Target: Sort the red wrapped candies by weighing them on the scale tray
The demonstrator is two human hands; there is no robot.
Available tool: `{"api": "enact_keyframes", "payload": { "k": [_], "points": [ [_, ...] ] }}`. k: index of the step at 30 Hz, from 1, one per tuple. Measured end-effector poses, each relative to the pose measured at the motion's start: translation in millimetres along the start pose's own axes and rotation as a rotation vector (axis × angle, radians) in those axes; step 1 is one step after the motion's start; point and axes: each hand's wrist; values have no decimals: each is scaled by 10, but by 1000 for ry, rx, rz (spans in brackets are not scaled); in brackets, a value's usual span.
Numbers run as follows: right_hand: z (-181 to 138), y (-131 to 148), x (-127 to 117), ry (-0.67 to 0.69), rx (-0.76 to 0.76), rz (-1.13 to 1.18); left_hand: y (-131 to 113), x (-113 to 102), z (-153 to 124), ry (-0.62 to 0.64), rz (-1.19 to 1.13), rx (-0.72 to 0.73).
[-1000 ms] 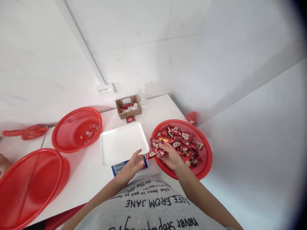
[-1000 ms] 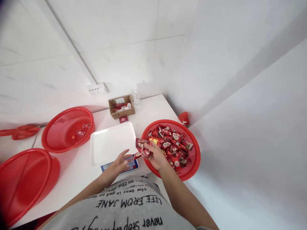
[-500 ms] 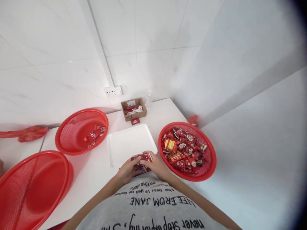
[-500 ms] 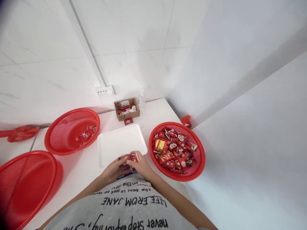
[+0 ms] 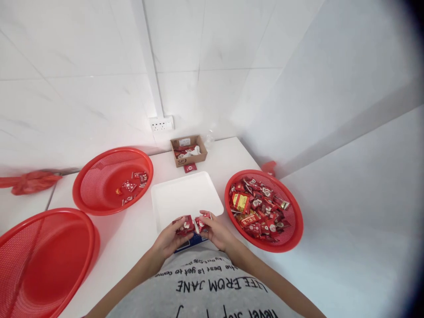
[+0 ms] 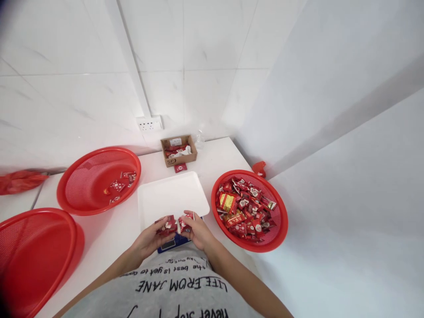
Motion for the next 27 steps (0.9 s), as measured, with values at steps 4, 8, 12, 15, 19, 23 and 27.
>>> {"api": "enact_keyframes", "payload": {
  "k": [4, 8, 12, 15, 19, 23, 27],
  "points": [
    [124, 102, -23, -42, -8, 44, -70, 21, 16, -57, -69, 55],
    [250, 247, -12, -32, -21, 98, -118, -6, 10, -102, -108, 99],
    [295, 273, -75, -133, -30, 98, -126, -102, -39, -157, -138, 103],
    [228, 199, -162, -195, -34, 9, -88, -164, -81, -177, -117, 119],
    [48, 25, -161, -51, -7, -173, 17, -196, -127, -123, 32, 101],
    [-100, -178, -61, 161, -34, -405, 153, -185, -136, 10, 272, 28],
    [-157, -274, -52, 234, -63, -569, 238, -158, -111, 81, 431, 35]
  ]
}}
Point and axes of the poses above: each hand's wrist, its own z-axis towards the middle knuckle, its own x-axis out of the palm, y = z × x, and after that the axes turned 8 degrees about -x, right-handed
